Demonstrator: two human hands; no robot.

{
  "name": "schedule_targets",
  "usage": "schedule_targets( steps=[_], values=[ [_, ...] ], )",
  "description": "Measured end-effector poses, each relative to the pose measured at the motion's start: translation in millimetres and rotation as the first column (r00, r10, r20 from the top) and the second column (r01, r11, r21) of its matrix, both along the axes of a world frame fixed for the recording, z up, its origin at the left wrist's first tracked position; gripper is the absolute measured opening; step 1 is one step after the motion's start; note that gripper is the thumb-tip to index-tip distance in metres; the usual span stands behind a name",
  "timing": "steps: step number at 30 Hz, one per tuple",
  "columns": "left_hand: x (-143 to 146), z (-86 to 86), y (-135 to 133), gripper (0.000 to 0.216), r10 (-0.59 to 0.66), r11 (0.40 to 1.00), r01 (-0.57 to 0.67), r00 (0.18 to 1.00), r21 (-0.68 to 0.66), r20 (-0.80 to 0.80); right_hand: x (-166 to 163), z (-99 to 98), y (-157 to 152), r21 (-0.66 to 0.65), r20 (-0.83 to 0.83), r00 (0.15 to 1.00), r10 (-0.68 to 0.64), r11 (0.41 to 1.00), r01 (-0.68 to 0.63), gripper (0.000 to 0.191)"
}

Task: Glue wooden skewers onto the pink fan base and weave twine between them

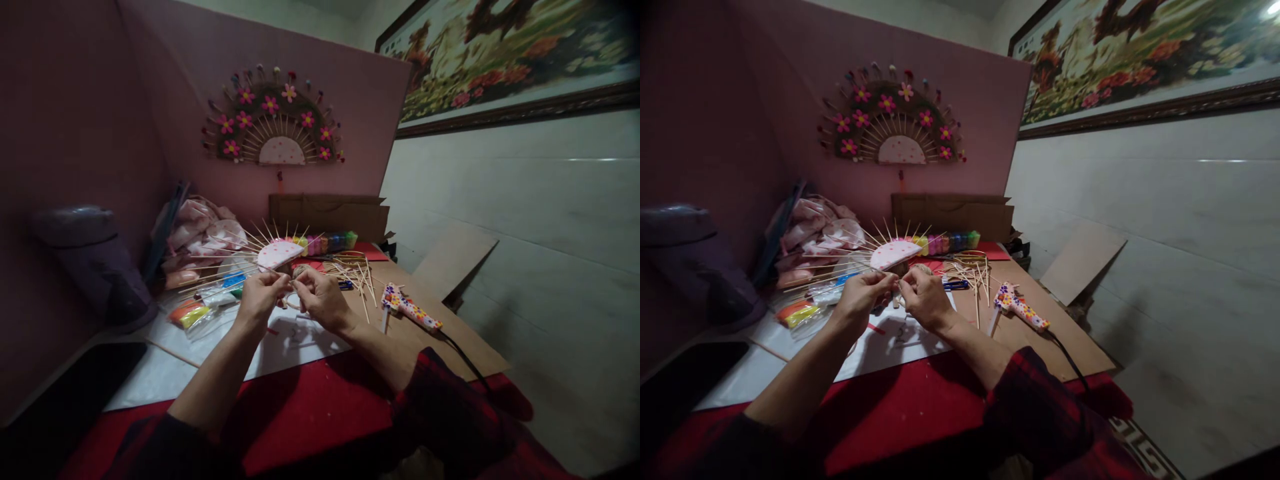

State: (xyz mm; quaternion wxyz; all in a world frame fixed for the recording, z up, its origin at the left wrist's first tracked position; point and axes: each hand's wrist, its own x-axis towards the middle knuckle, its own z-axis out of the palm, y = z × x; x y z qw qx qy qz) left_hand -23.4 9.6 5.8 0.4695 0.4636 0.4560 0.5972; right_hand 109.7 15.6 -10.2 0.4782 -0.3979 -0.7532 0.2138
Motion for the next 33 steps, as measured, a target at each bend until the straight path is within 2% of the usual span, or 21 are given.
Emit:
schedule_targets(
  steps=[5, 11, 16, 20, 27, 33],
  values=[
    [0.7, 0.6, -1.3, 0.024, -0.029, 1.0, 0.029, 0.998, 0.0, -0.055, 0.9, -0.9, 1.2, 0.033, 0.021, 1.0, 0.001, 0.999, -0.002, 0.016],
    [-1.4, -5.1, 5.3, 0.02, 0.013, 0.999, -0.017, 0.991, -0.028, -0.134, 2.0, -2.5, -0.5, 0.062, 0.032, 0.999, 0.001, 0.998, -0.003, 0.009],
    [-3.3, -6.6, 6.2, 0.016, 0.052, 0.999, -0.052, 0.985, 0.0, -0.166, 4.8, -1.1, -3.7, 0.166, 0.167, 0.986, 0.013, 0.985, -0.04, 0.007],
    [-2.1, -4.4, 3.4, 0.015, 0.067, 0.998, -0.068, 0.992, -0.001, -0.11, 7.2, -0.1, -3.8, 0.248, 0.269, 0.963, -0.01, 0.967, -0.059, 0.012],
    [2.1, -2.3, 0.0, 0.021, 0.006, 1.0, -0.005, 1.0, 0.017, -0.024, 6.5, 1.4, -6.5, 0.253, 0.284, 0.959, -0.005, 0.965, -0.07, 0.012],
    [0.3, -2.7, 4.0, 0.019, 0.12, 0.99, -0.115, 0.991, 0.082, -0.056, 4.2, 2.4, -5.4, 0.188, 0.228, 0.973, -0.037, 0.982, -0.007, 0.019]
  ],
)
